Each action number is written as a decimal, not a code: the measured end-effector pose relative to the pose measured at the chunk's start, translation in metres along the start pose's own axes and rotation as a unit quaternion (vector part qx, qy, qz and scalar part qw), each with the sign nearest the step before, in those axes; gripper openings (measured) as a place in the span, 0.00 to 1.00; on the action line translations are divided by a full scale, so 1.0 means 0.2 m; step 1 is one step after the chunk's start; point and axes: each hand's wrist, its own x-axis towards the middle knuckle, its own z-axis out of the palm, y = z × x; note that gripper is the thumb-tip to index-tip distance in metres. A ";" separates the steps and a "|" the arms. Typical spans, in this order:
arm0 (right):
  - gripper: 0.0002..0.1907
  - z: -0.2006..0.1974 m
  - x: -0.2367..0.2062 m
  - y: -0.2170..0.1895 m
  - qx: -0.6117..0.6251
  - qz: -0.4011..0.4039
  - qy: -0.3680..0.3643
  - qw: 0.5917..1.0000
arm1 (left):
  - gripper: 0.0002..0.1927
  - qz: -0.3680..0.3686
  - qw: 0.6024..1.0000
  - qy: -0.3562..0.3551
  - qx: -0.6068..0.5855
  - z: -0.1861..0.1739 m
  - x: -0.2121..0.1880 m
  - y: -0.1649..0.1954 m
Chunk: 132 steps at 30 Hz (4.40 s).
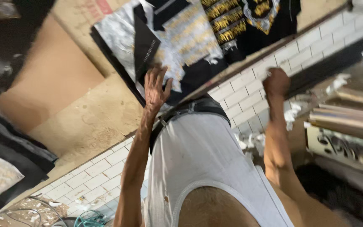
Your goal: The person peels a white transfer paper from a black fabric with gold and silver designs on a workbench. They repeatedly lift, smooth, and remove sections of the paper, then flip the fabric to continue peeling the remaining paper from the other side.
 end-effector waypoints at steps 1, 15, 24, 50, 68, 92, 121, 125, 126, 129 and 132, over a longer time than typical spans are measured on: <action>0.15 -0.05 -0.01 0.02 0.000 -0.018 0.034 0.999 | 0.29 -0.031 0.999 0.021 -0.022 -0.01 0.01 -0.02; 0.33 -0.01 0.91 -1.81 0.510 -0.191 -0.148 0.826 | 0.46 -0.270 0.947 0.151 0.086 -0.45 0.54 -0.15; 0.19 -0.13 1.02 -2.30 0.413 -0.339 -0.091 0.840 | 0.52 -0.247 0.951 0.175 0.057 -0.57 0.46 -0.12; 0.11 -0.06 1.04 -2.19 0.539 -0.208 -0.231 0.783 | 0.15 -0.302 0.870 0.138 -0.366 -0.82 0.66 -0.35; 0.06 -0.09 1.03 -2.16 0.473 -0.324 -0.181 0.799 | 0.05 -0.239 0.945 0.162 -0.154 -0.77 0.72 -0.38; 0.24 0.04 0.60 -1.60 0.297 -0.480 -0.363 0.741 | 0.04 -0.136 0.936 0.324 -0.031 -0.76 0.75 -0.35; 0.18 -0.04 0.45 -1.85 0.236 -0.588 -0.311 0.709 | 0.03 -0.240 0.930 0.279 -0.021 -0.70 0.58 -0.22; 0.14 -0.04 0.37 -1.65 0.339 -0.533 -0.338 0.698 | 0.12 -0.145 0.930 0.336 0.038 -0.68 0.54 -0.18; 0.13 -0.04 0.39 -1.64 0.335 -0.527 -0.307 0.718 | 0.16 -0.162 0.942 0.292 0.021 -0.69 0.53 -0.17; 0.14 -0.04 0.47 -1.68 0.353 -0.471 -0.270 0.762 | 0.23 -0.198 0.959 0.200 -0.011 -0.69 0.43 -0.11; 0.22 -0.07 0.50 -1.76 0.372 -0.399 -0.300 0.783 | 0.17 -0.261 0.956 0.129 -0.032 -0.70 0.37 -0.06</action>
